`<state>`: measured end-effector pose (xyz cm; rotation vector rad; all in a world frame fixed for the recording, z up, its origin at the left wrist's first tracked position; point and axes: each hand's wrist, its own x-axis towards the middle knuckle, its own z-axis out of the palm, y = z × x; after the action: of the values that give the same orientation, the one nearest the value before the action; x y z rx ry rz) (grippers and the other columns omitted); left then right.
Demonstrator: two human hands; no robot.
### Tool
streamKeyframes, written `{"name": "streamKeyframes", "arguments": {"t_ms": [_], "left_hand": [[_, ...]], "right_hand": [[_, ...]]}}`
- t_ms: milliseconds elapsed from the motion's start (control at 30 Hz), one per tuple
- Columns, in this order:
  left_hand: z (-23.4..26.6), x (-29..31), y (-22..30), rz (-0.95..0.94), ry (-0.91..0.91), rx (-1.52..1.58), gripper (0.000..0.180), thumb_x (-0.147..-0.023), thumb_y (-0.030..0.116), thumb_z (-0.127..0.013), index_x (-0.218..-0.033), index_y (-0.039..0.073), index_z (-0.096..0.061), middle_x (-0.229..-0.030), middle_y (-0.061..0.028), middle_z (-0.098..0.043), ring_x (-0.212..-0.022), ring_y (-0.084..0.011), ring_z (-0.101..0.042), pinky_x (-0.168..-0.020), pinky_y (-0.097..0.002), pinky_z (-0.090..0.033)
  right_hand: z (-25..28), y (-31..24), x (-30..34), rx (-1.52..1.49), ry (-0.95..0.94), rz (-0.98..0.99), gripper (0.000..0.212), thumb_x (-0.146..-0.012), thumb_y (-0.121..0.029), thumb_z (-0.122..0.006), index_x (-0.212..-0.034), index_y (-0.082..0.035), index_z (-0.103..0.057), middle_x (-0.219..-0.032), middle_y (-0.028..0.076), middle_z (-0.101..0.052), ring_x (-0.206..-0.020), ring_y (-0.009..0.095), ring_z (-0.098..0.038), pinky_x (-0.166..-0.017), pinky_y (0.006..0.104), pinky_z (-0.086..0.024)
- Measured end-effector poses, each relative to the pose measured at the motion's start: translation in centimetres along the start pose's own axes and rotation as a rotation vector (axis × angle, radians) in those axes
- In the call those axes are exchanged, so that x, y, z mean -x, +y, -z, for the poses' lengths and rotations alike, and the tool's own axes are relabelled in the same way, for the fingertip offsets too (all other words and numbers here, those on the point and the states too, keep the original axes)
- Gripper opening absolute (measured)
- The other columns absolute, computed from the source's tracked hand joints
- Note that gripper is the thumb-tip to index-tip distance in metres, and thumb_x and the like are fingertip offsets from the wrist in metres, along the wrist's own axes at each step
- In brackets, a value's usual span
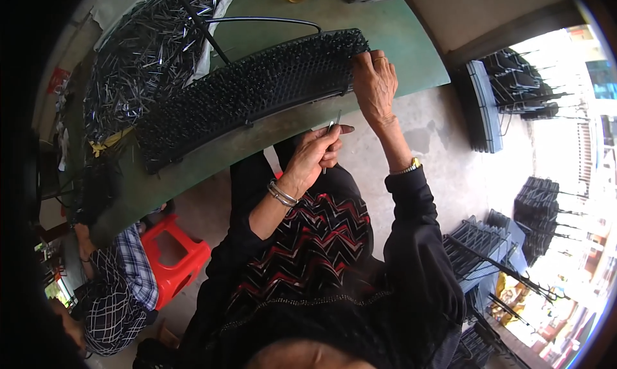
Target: Inserting small metal pins into a perforated black plate manually.
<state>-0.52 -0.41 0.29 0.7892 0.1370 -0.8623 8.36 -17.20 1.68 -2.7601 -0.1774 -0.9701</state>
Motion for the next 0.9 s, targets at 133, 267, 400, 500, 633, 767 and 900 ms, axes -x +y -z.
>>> {"name": "streamKeyframes", "arguments": {"t_ms": [133,267,400,500,633,767,900], "left_hand": [[0.0,-0.1,0.0,-0.009,0.032,-0.013,0.033,-0.097,0.030,-0.053,-0.108,0.001,-0.063,-0.067,0.0081,-0.035,-0.054,-0.0006,-0.027,-0.046,-0.0164,-0.023],[-0.3,0.1,0.2,-0.043,0.050,-0.025,0.031,-0.097,0.030,-0.054,-0.105,0.002,-0.064,-0.068,0.0072,-0.039,-0.054,-0.0003,-0.029,-0.046,-0.0163,-0.023],[-0.4,0.2,0.3,-0.049,0.049,-0.023,0.030,-0.097,0.029,-0.054,-0.104,0.002,-0.064,-0.069,0.0061,-0.044,-0.054,-0.0004,-0.030,-0.046,-0.0162,-0.023],[-0.4,0.3,0.3,-0.067,0.025,-0.022,0.029,-0.097,0.029,-0.054,-0.105,0.003,-0.064,-0.070,0.0052,-0.046,-0.054,-0.0006,-0.031,-0.046,-0.0162,-0.024],[-0.4,0.3,0.3,-0.071,0.020,-0.031,0.029,-0.096,0.028,-0.054,-0.108,0.002,-0.064,-0.070,0.0050,-0.047,-0.054,-0.0007,-0.032,-0.046,-0.0163,-0.024],[-0.2,0.1,0.2,-0.072,0.009,-0.003,0.030,-0.096,0.028,-0.056,-0.109,0.002,-0.064,-0.071,0.0048,-0.048,-0.054,-0.0006,-0.032,-0.045,-0.0161,-0.024],[-0.1,0.2,0.4,-0.059,0.022,-0.029,0.030,-0.095,0.028,-0.057,-0.109,0.003,-0.064,-0.071,0.0044,-0.049,-0.054,-0.0004,-0.032,-0.045,-0.0160,-0.023]], "right_hand": [[0.7,-0.1,0.5,-0.077,-0.015,-0.237,0.004,-0.084,-0.016,-0.064,-0.087,-0.015,-0.064,-0.083,0.006,-0.054,-0.074,0.024,-0.056,-0.065,0.0374,-0.044],[0.9,-0.2,0.7,-0.102,0.003,-0.315,0.005,-0.084,-0.018,-0.064,-0.088,-0.014,-0.064,-0.080,0.007,-0.055,-0.070,0.022,-0.057,-0.063,0.0362,-0.045],[1.0,-0.3,0.6,-0.098,-0.022,-0.334,0.007,-0.085,-0.020,-0.063,-0.088,-0.014,-0.064,-0.081,0.007,-0.056,-0.071,0.024,-0.057,-0.064,0.0371,-0.044],[1.0,-0.1,0.6,-0.108,-0.046,-0.380,0.008,-0.085,-0.022,-0.063,-0.088,-0.014,-0.064,-0.082,0.007,-0.056,-0.073,0.026,-0.057,-0.065,0.0379,-0.044],[1.3,0.0,0.9,-0.134,-0.066,-0.393,0.010,-0.085,-0.023,-0.063,-0.090,-0.014,-0.064,-0.082,0.007,-0.057,-0.075,0.027,-0.057,-0.067,0.0381,-0.045],[2.2,-0.7,0.9,-0.147,-0.092,-0.418,0.016,-0.086,-0.025,-0.063,-0.097,-0.014,-0.068,-0.081,0.007,-0.059,-0.075,0.023,-0.059,-0.068,0.0347,-0.046],[5.8,-1.6,1.2,-0.544,-0.538,-0.568,0.023,-0.087,-0.024,-0.062,-0.099,-0.006,-0.069,-0.080,0.006,-0.065,-0.070,0.013,-0.059,-0.064,0.0286,-0.047]]}}
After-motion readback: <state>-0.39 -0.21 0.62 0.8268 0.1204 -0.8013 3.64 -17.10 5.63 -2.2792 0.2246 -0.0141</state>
